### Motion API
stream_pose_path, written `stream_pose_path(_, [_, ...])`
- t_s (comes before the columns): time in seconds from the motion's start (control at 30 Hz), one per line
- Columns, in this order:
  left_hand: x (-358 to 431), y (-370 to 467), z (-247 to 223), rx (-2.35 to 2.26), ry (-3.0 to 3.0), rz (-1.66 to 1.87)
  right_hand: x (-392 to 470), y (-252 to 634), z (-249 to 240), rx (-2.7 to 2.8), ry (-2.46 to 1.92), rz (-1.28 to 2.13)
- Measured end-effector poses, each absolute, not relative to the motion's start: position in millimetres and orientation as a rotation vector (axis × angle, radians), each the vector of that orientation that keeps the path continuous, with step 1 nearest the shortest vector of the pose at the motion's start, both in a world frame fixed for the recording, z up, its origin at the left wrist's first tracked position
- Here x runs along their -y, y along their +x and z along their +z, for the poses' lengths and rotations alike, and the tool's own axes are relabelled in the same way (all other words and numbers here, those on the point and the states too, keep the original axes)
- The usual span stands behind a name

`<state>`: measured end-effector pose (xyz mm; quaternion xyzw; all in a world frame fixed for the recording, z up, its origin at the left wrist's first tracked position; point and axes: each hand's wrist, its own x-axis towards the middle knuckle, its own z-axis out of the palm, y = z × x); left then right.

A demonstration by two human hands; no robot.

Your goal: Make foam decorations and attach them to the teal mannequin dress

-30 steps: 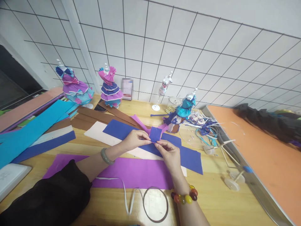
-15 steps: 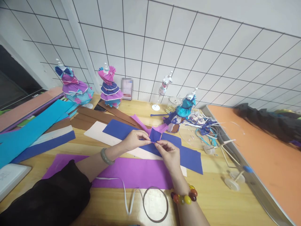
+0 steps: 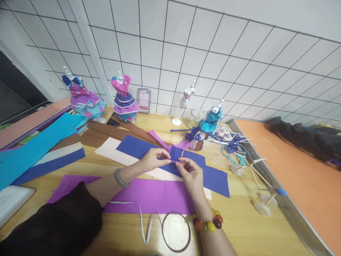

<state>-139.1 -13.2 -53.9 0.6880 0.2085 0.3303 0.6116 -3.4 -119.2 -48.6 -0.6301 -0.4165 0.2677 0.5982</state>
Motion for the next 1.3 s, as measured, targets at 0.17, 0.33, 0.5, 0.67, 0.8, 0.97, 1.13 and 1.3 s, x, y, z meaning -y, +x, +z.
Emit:
stream_pose_path(0.17, [13.6, -140.1, -55.6, -0.384, 1.6, 0.659, 118.5, -6.2, -49.1, 1.006, -1.456, 0.657])
stream_pose_path(0.33, [14.2, -138.5, -59.3, -0.419, 1.553, 0.645, 118.5, -8.0, -49.0, 1.032, -1.466, 0.655])
stream_pose_path(0.5, [13.4, -137.8, -60.1, -0.475, 1.563, 0.656, 118.5, -6.6, -51.2, 1.066, -1.481, 0.628])
stream_pose_path(0.67, [12.4, -139.2, -62.6, -0.491, 1.635, 0.644, 118.2, -5.4, -54.2, 1.088, -1.492, 0.651])
stream_pose_path(0.8, [13.0, -138.9, -63.1, -0.498, 1.66, 0.664, 118.4, -4.2, -55.6, 1.087, -1.496, 0.636])
stream_pose_path(0.97, [13.7, -138.1, -62.4, -0.513, 1.681, 0.695, 118.5, -2.7, -57.4, 1.095, -1.505, 0.607])
stream_pose_path(1.13, [13.2, -137.9, -62.3, -0.506, 1.682, 0.704, 118.3, -1.0, -59.7, 1.149, -1.534, 0.567])
stream_pose_path(1.3, [11.6, -138.1, -63.3, -0.525, 1.71, 0.686, 119.1, -1.1, -53.8, 1.309, -1.569, 0.425])
